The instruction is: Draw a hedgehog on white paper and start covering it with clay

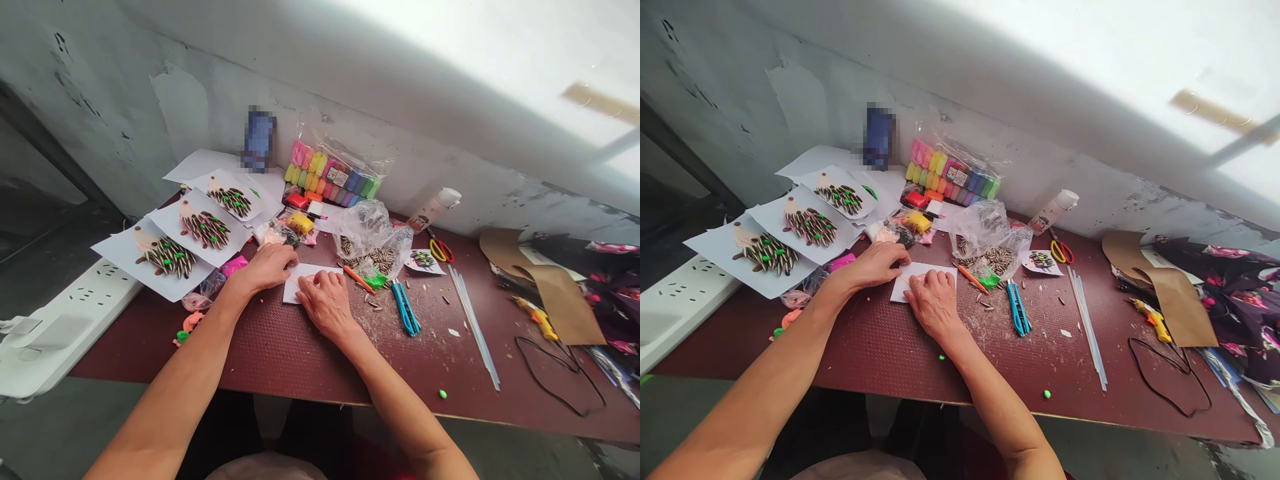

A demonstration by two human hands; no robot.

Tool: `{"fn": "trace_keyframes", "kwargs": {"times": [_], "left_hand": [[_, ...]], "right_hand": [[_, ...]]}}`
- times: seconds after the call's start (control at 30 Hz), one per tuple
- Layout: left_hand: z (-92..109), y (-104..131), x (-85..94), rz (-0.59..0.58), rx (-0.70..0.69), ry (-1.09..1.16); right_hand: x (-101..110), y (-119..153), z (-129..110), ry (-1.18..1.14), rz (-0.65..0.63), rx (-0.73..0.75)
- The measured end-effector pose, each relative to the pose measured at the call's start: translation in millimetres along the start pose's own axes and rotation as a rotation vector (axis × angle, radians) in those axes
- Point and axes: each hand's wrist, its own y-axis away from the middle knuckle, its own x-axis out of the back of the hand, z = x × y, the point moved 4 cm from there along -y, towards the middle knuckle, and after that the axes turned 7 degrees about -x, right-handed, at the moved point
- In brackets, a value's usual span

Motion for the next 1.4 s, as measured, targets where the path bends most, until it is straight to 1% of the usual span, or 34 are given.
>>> {"fn": "trace_keyframes", "kwargs": {"times": [0.33,0.7,0.83,0.9,1.4], "left_hand": [[-1.8,0.1,-1.6,0.017,-0.010,0.026],[-0.5,0.1,-0.1,-0.017,-0.011,0.006],[-0.2,0.1,-0.1,-0.009,-0.012,-0.003],[-0.2,-0.1,-0.4,-0.011,-0.009,-0.008],[-2.4,-0.4,-1.7,-0.013,-0.019,0.000]], "right_hand": [[3.0,2.7,3.3,0.049,0.042,-0.006],[2.0,5.3,5.8,0.039,0.086,0.000],[2.6,6.9,0.6,-0.010,0.066,0.084],[2.2,7.3,-1.1,-0.013,0.055,0.103],[0.1,8.2,0.0,0.092,0.057,0.059]]}}
